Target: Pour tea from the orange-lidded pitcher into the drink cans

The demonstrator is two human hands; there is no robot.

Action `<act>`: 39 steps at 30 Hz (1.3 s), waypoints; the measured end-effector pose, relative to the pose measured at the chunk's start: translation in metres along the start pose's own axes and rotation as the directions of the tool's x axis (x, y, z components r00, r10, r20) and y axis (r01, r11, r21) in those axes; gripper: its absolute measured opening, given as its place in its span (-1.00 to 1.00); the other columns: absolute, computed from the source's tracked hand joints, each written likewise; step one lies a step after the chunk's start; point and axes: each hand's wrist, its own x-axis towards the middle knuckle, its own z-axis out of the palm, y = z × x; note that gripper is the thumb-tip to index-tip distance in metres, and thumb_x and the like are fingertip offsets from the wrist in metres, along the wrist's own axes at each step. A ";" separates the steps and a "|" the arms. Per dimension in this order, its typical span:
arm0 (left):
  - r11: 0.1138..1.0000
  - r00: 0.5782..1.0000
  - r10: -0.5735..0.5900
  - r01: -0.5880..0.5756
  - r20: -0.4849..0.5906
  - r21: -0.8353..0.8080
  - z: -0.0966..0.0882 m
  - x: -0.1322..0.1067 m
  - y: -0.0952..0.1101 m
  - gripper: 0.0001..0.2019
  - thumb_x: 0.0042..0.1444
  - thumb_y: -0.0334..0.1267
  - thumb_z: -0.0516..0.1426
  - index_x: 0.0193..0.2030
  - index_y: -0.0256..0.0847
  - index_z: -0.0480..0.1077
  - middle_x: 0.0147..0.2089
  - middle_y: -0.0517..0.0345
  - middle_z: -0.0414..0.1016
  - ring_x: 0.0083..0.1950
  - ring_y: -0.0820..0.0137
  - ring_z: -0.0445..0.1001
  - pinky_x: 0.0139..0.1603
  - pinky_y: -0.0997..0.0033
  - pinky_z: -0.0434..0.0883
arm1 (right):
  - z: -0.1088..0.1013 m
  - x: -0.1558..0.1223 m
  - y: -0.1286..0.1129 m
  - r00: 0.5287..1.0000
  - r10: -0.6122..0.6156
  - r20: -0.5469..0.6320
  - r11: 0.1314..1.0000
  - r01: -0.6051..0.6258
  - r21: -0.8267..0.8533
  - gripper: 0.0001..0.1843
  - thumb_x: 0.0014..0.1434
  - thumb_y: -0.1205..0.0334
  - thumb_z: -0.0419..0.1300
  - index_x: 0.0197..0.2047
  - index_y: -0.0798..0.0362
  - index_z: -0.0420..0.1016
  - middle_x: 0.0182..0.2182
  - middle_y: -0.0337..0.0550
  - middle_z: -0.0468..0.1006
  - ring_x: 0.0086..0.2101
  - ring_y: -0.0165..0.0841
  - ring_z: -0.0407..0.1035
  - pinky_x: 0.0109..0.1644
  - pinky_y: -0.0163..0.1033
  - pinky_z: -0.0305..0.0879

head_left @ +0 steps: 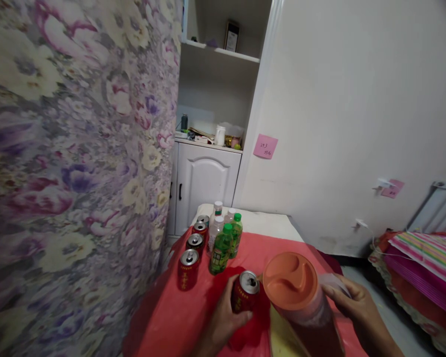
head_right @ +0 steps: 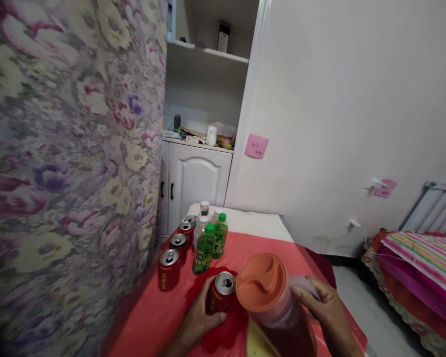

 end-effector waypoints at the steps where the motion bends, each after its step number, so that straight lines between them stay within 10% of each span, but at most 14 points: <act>1: 1.000 1.000 0.002 -0.002 0.005 -0.005 0.000 0.000 0.000 -0.23 -0.20 -0.25 0.33 0.23 -0.14 0.25 0.27 -0.16 0.49 0.32 -0.07 0.40 0.36 -0.07 0.25 | 0.000 0.000 0.001 1.000 -0.004 0.001 1.000 0.004 0.005 -0.47 0.01 -0.25 0.34 -0.61 0.03 0.38 -0.57 -0.28 0.36 -0.50 -0.39 0.15 -0.43 -0.27 0.13; 21: 0.995 0.997 0.048 -0.043 -0.058 0.093 -0.007 0.001 -0.027 -0.07 -0.17 -0.16 0.41 0.38 -0.05 0.20 0.37 -0.13 0.41 0.37 -0.08 0.37 0.37 -0.14 0.31 | 0.000 0.001 -0.004 1.000 -0.023 -0.010 1.000 0.023 0.010 -0.50 -0.03 -0.21 0.37 -0.62 0.05 0.44 -0.58 -0.27 0.40 -0.51 -0.39 0.18 -0.46 -0.27 0.16; 39: 1.000 1.000 -0.003 0.003 -0.018 0.001 0.001 0.000 -0.004 -0.22 -0.24 -0.25 0.34 0.23 -0.11 0.29 0.26 -0.09 0.50 0.31 -0.08 0.40 0.36 -0.06 0.27 | 0.000 0.000 -0.007 1.000 -0.005 -0.016 1.000 0.005 -0.014 -0.49 -0.03 -0.27 0.35 -0.58 0.04 0.47 -0.58 -0.26 0.41 -0.50 -0.35 0.21 -0.45 -0.26 0.15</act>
